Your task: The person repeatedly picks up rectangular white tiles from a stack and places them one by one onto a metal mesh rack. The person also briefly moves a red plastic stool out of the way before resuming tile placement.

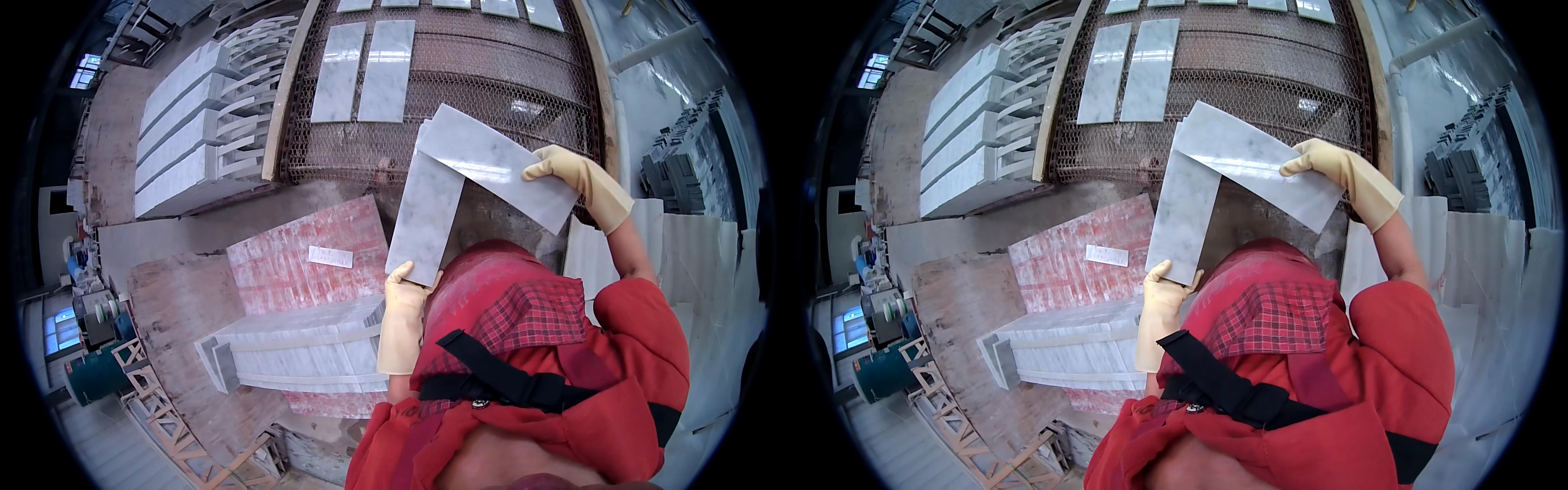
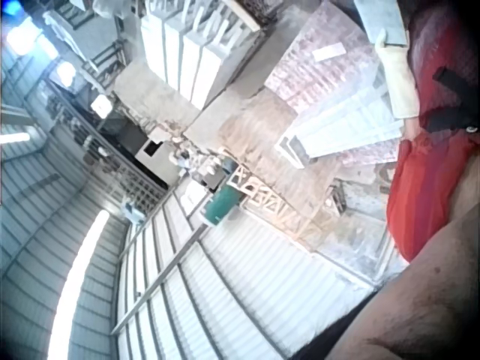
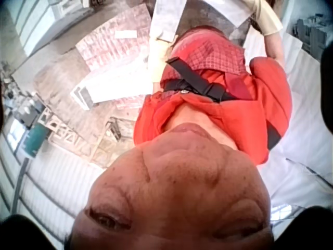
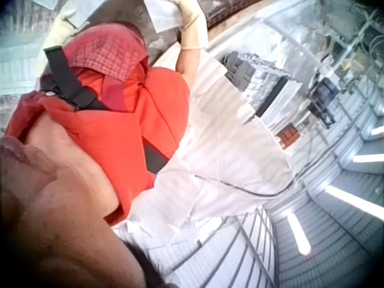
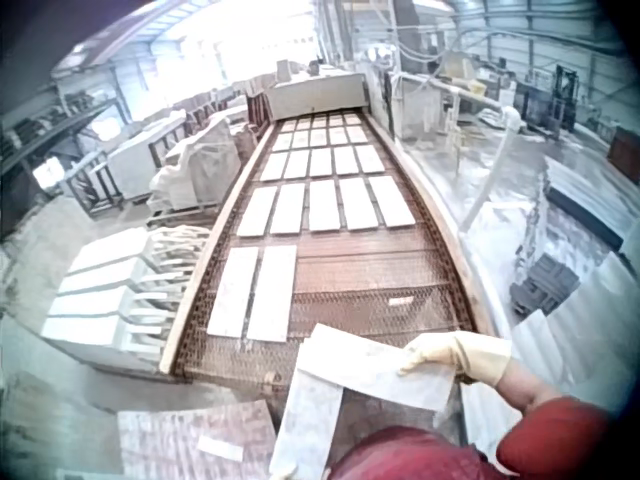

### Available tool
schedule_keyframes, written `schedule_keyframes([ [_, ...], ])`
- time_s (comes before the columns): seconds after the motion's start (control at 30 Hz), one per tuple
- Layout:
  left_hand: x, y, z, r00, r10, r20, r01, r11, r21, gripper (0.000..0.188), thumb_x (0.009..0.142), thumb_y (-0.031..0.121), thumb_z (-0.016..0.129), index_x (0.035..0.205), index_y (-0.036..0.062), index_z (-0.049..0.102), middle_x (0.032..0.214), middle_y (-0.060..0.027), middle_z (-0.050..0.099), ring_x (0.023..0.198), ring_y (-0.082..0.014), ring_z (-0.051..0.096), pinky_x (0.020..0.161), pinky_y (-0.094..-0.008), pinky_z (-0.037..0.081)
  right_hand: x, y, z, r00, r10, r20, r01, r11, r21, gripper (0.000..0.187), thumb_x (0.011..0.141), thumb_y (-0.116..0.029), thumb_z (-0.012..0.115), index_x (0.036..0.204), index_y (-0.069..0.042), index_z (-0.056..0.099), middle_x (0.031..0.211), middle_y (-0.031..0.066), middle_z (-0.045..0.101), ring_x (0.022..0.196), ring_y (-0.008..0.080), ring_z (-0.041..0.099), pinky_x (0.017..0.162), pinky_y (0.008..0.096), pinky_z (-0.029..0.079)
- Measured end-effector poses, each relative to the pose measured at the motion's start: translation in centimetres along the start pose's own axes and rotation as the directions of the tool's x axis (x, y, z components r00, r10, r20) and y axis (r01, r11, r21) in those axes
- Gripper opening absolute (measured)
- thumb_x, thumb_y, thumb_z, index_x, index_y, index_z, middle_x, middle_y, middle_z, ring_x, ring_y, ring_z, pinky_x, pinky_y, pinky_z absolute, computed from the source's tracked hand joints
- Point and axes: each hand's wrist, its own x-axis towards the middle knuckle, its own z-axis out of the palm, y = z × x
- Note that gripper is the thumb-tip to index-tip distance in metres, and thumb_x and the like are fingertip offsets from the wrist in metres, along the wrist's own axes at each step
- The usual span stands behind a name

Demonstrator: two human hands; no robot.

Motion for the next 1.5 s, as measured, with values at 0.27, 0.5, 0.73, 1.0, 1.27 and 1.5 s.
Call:
schedule_keyframes([
  [0.27, 1.2, -0.3, 0.4, 0.997, 0.024, -0.072, -0.024, 1.0, -0.007, 0.064, 0.078, 0.013, 0.069, 0.141, 0.0186, 0.056, 0.142, -0.0081, 0.063, 0.132, -0.0385, 0.057, 0.103, -0.0702, 0.045, 1.9, -5.4, -1.8, 0.989, -0.135, -0.052, 0.138, 0.99, 0.04, 0.041, 0.092, -0.024, 0.081, 0.121, 0.003, 0.071, 0.106, 0.012, 0.077, 0.088, 0.0193, 0.075, 0.08, 0.0345, 0.061],
  [0.5, 1.5, -0.2, 1.1, 0.991, 0.013, -0.13, -0.013, 1.0, 0.002, 0.065, 0.078, 0.012, 0.068, 0.142, 0.017, 0.055, 0.144, -0.01, 0.062, 0.132, -0.0407, 0.057, 0.103, -0.0728, 0.045, 9.7, -12.3, -0.7, 0.924, -0.301, -0.236, 0.372, 0.853, 0.367, 0.043, 0.098, -0.021, 0.073, 0.131, 0.004, 0.062, 0.119, 0.0162, 0.073, 0.103, 0.0252, 0.074, 0.093, 0.04, 0.059],
  [0.73, 2.2, -0.1, 0.2, 0.995, 0.006, -0.103, -0.008, 1.0, -0.019, 0.066, 0.078, 0.012, 0.067, 0.143, 0.016, 0.055, 0.145, -0.0112, 0.061, 0.132, -0.042, 0.056, 0.103, -0.0732, 0.044, 17.9, -13.7, 0.6, 0.941, -0.252, -0.225, 0.335, 0.777, 0.532, 0.036, 0.1, -0.014, 0.068, 0.13, 0.004, 0.062, 0.125, 0.0181, 0.071, 0.112, 0.0291, 0.071, 0.104, 0.0425, 0.055],
  [1.0, 2.2, -0.3, 1.6, 0.991, 0.041, -0.127, -0.041, 0.999, 0.0, 0.073, 0.074, 0.01, 0.068, 0.145, 0.0153, 0.055, 0.142, -0.013, 0.063, 0.128, -0.0435, 0.06, 0.096, -0.0737, 0.049, 22.9, -11.4, 2.1, 0.953, -0.195, -0.231, 0.301, 0.685, 0.664, 0.037, 0.098, -0.01, 0.07, 0.13, 0.005, 0.062, 0.126, 0.0183, 0.07, 0.114, 0.0319, 0.07, 0.104, 0.0449, 0.056],
  [1.27, 3.1, -0.7, 0.5, 0.998, 0.039, -0.05, -0.039, 0.999, -0.002, 0.068, 0.079, 0.011, 0.071, 0.145, 0.0155, 0.053, 0.144, -0.0122, 0.061, 0.131, -0.041, 0.058, 0.101, -0.0737, 0.045, 26.3, -10.5, 0.9, 0.982, -0.121, -0.144, 0.188, 0.645, 0.741, 0.037, 0.098, -0.014, 0.073, 0.129, 0.004, 0.064, 0.125, 0.0165, 0.071, 0.111, 0.0318, 0.071, 0.1, 0.0487, 0.058],
  [1.5, 2.0, -2.2, 0.3, 0.994, 0.11, -0.005, -0.11, 0.992, 0.059, 0.065, 0.083, 0.015, 0.078, 0.143, 0.0155, 0.054, 0.14, -0.0083, 0.063, 0.128, -0.0373, 0.06, 0.098, -0.0695, 0.047, 26.9, -10.7, 0.5, 0.98, -0.112, -0.162, 0.196, 0.64, 0.743, 0.04, 0.102, -0.019, 0.068, 0.134, 0.004, 0.059, 0.132, 0.0194, 0.067, 0.121, 0.0341, 0.067, 0.109, 0.0519, 0.053],
])
